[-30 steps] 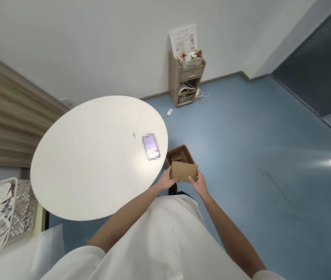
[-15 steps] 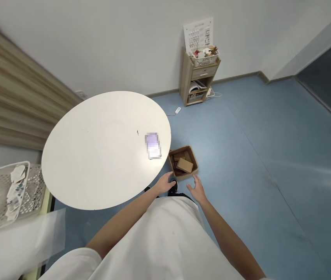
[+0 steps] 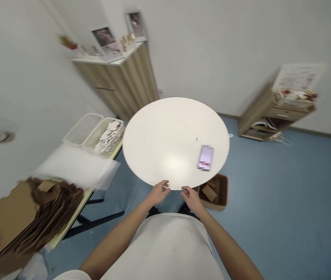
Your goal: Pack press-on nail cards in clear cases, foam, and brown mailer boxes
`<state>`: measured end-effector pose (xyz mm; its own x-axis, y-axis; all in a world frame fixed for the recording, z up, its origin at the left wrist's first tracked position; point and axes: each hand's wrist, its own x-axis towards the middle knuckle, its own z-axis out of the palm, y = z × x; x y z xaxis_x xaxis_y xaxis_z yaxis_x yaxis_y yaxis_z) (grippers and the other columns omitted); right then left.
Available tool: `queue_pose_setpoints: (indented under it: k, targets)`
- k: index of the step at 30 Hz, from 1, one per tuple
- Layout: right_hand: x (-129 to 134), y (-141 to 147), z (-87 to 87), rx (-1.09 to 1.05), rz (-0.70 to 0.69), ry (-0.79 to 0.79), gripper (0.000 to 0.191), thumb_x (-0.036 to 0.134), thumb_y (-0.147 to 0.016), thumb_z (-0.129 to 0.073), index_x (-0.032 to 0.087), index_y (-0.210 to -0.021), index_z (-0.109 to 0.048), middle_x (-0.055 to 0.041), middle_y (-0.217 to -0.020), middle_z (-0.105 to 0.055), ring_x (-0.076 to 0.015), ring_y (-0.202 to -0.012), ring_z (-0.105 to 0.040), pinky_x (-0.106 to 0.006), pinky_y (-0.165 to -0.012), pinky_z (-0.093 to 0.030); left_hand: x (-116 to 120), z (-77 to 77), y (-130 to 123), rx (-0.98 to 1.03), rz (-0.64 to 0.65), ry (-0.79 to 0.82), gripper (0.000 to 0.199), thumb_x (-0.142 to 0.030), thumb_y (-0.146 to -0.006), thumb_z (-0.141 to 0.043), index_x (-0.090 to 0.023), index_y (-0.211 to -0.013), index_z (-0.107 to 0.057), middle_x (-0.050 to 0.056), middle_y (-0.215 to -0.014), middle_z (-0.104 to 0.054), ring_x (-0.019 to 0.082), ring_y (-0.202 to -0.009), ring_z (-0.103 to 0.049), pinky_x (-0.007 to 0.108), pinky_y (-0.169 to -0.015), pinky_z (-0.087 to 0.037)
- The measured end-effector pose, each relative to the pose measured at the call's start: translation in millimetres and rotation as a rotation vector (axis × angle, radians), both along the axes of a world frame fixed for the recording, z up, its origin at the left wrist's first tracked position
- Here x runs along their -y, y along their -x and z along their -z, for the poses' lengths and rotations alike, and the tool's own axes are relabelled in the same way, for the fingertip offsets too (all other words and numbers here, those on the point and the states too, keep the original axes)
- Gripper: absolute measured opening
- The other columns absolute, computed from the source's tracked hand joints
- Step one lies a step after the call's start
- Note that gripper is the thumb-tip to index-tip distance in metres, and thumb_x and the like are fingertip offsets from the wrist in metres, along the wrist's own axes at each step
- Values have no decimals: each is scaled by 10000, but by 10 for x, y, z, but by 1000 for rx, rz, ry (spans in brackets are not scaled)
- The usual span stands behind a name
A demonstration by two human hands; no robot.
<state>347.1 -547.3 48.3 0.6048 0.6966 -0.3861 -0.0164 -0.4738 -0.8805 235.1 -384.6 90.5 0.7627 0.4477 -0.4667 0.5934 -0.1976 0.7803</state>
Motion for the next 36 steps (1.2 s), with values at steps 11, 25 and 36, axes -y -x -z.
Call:
queue_pose_setpoints:
  k: [11, 25, 36]
  targets:
    - [-1525, 971, -324, 64, -370, -18, 361, 398, -736, -474, 221, -1041, -554, -39, -874, -617, -170, -742, -575, -306, -644, -471, -947, 4, 1723, 86, -329, -93, 458, -392, -725, -531, -176, -1128, -516, 113, -1068, -581, 219, -888, -576, 355, -766, -453]
    - [-2896, 1465, -452, 96, -551, -54, 375, 386, -740, -500, 192, -1057, -545, -59, -922, -623, -179, -823, -585, -335, -760, -467, -1845, 9, 2480, 190, -583, -57, 452, -395, -708, -559, -185, -1108, -536, 115, -1049, -597, 219, -864, -586, 350, -754, -460]
    - [-4629, 1260, -444, 114, -538, -104, 358, 379, -734, -491, 178, -1023, -555, -52, -891, -625, -161, -747, -582, -306, -705, -469, -3131, -49, 2213, 156, -650, -16, 450, -385, -724, -542, -195, -1131, -512, 91, -1081, -583, 197, -887, -586, 307, -736, -465]
